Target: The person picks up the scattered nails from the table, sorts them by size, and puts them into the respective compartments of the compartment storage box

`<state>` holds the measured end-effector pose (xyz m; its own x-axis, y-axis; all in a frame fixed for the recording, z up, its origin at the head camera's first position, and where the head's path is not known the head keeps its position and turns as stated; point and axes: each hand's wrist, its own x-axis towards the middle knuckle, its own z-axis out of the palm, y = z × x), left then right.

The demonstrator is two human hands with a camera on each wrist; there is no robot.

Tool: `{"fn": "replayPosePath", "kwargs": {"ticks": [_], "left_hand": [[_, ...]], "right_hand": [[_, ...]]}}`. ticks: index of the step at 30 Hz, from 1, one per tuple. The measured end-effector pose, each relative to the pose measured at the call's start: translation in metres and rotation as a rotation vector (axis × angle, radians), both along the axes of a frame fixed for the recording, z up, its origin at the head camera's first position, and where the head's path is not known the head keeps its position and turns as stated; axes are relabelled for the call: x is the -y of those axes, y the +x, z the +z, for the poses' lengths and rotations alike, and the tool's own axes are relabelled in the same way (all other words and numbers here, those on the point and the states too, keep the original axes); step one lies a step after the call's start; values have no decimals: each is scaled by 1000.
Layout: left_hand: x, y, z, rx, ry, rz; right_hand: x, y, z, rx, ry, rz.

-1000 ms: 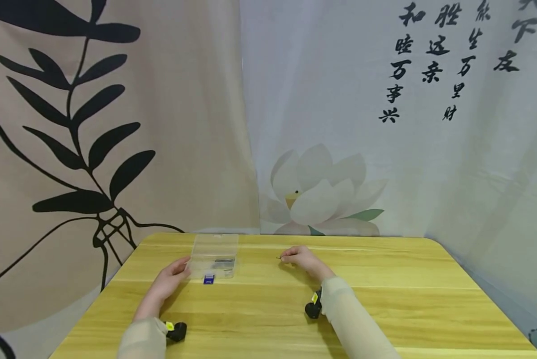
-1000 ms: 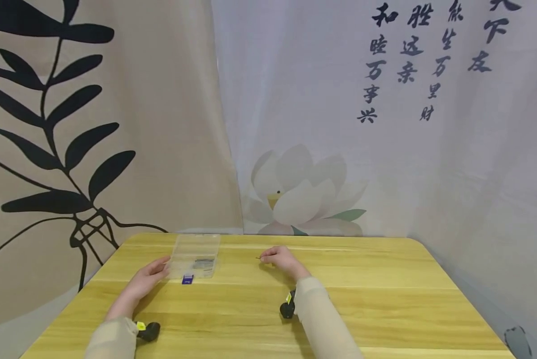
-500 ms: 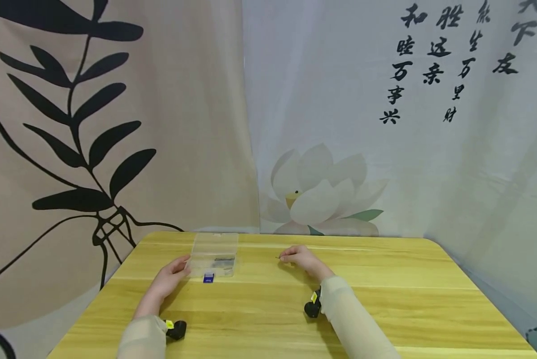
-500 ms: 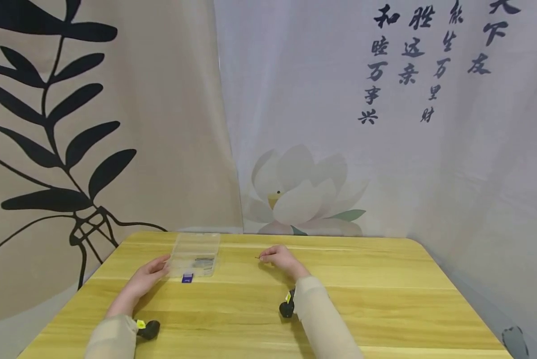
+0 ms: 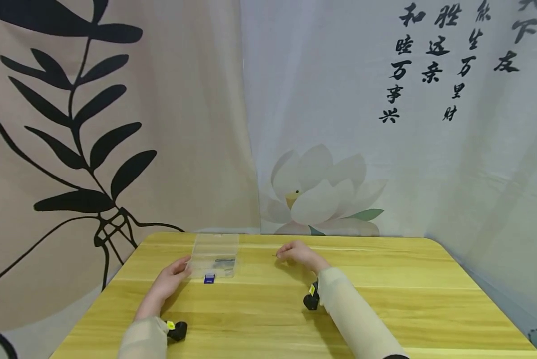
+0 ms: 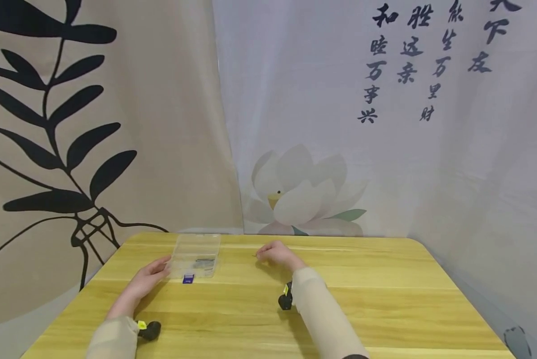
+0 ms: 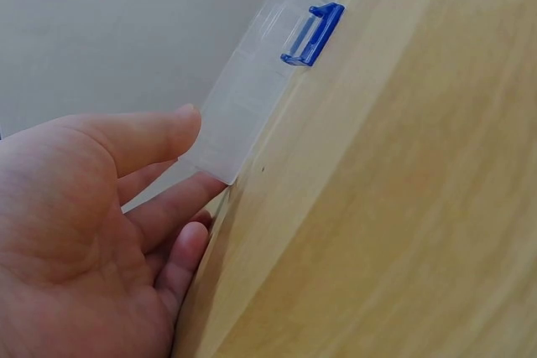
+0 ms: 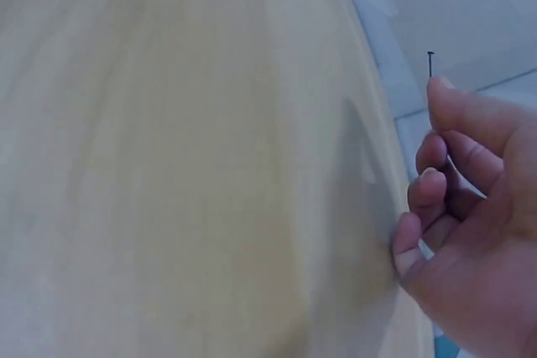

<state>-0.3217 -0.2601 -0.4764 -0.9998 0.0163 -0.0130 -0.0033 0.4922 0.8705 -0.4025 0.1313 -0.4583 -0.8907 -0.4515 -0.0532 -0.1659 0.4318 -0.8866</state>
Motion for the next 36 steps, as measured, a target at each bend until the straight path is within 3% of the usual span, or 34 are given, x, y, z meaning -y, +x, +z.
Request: {"fn": "replayPosePath", "kwargs": {"ticks": [10, 19, 36], "left_hand": [[1, 0, -1, -13, 6, -6], [1, 1, 0, -23, -3, 5], [3, -2, -2, -35, 8, 11]], "right_hand": [[24, -10, 9, -18, 15, 29], [49, -9, 14, -42, 44, 52], [94, -9, 11, -87, 22, 96]]}}
